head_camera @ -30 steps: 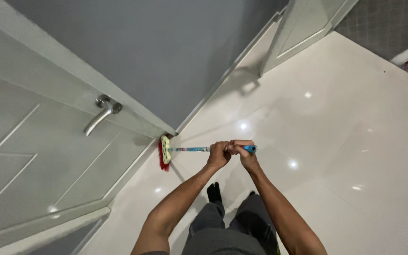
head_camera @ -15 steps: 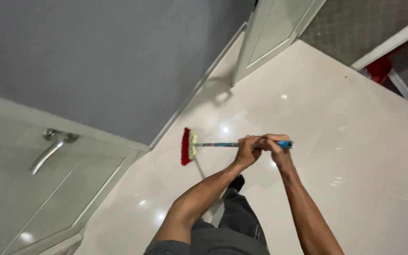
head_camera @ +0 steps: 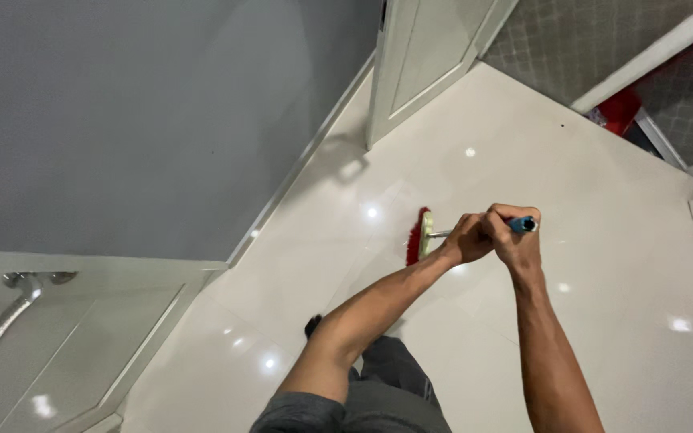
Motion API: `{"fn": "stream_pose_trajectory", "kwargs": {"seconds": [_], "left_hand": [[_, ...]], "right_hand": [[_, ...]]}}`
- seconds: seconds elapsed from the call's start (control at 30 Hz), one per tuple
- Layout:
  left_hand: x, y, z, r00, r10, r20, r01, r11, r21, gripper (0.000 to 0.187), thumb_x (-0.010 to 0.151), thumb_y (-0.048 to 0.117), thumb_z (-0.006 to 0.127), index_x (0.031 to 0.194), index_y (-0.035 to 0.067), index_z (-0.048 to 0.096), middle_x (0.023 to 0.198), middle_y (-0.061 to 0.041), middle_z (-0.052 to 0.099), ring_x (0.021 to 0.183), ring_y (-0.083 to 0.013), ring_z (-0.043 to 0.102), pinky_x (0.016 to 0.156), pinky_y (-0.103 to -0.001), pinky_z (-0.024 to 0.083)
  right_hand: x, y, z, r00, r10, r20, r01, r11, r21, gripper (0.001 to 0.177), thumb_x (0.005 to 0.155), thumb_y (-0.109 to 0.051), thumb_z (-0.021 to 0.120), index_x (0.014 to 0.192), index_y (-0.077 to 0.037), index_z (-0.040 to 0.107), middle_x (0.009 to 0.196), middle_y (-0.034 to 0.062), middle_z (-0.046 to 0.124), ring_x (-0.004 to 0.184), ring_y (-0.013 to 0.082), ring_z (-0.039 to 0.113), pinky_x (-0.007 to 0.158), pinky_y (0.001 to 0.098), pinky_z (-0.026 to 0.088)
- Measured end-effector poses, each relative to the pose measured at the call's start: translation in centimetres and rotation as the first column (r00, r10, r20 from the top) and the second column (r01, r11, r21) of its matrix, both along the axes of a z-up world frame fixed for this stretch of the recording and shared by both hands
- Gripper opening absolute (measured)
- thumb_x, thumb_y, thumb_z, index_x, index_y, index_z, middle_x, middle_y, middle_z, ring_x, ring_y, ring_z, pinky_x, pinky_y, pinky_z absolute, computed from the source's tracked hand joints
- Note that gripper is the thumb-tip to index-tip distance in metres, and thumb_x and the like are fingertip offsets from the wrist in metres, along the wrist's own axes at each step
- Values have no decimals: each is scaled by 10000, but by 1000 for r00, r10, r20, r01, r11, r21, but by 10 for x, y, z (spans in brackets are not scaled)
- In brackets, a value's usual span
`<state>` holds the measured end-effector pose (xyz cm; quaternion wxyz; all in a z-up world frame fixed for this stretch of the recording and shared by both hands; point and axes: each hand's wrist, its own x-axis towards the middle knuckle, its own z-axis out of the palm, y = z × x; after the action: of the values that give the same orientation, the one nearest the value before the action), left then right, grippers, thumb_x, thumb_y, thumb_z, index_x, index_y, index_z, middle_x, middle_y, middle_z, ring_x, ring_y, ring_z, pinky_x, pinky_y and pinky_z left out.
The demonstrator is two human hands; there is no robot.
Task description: The person sweeps a tiled floor with a broom, moving along walls and into corners to gather dust. They maintain a steady sweeping motion across the room.
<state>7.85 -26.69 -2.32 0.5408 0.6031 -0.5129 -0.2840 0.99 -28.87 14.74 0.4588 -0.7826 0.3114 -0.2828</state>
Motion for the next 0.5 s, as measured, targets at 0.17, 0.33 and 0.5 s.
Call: {"fn": "stream_pose_trajectory", "kwargs": {"seconds": [0.17,0.33,0.5], "left_hand": [[61,8,9,998,51,36,-48,996,-77,57,821,77,654,833,23,666,775,-149,717,733,-284,728,659,-388,560],[138,62,58,997,75,-8,-75,997,13,65,845,50,664,865,-10,652,760,-175,697,699,-287,719,641,-392,551],[202,114,67,993,111,-38,-106,988,115,133,806,15,616,920,12,685,810,-163,724,750,-284,736,671,-398,559]], "right_hand": [[57,2,-1,954,32,297,-94,975,200,367,877,20,524,558,-41,355,542,-14,363,508,63,291,466,267,259],[114,19,1,909,41,414,-238,868,436,341,839,14,506,555,-51,328,552,0,400,498,76,367,477,275,338],[163,40,-32,856,208,474,-418,818,396,206,799,-2,486,601,-5,430,593,47,506,533,97,426,521,278,398]]}}
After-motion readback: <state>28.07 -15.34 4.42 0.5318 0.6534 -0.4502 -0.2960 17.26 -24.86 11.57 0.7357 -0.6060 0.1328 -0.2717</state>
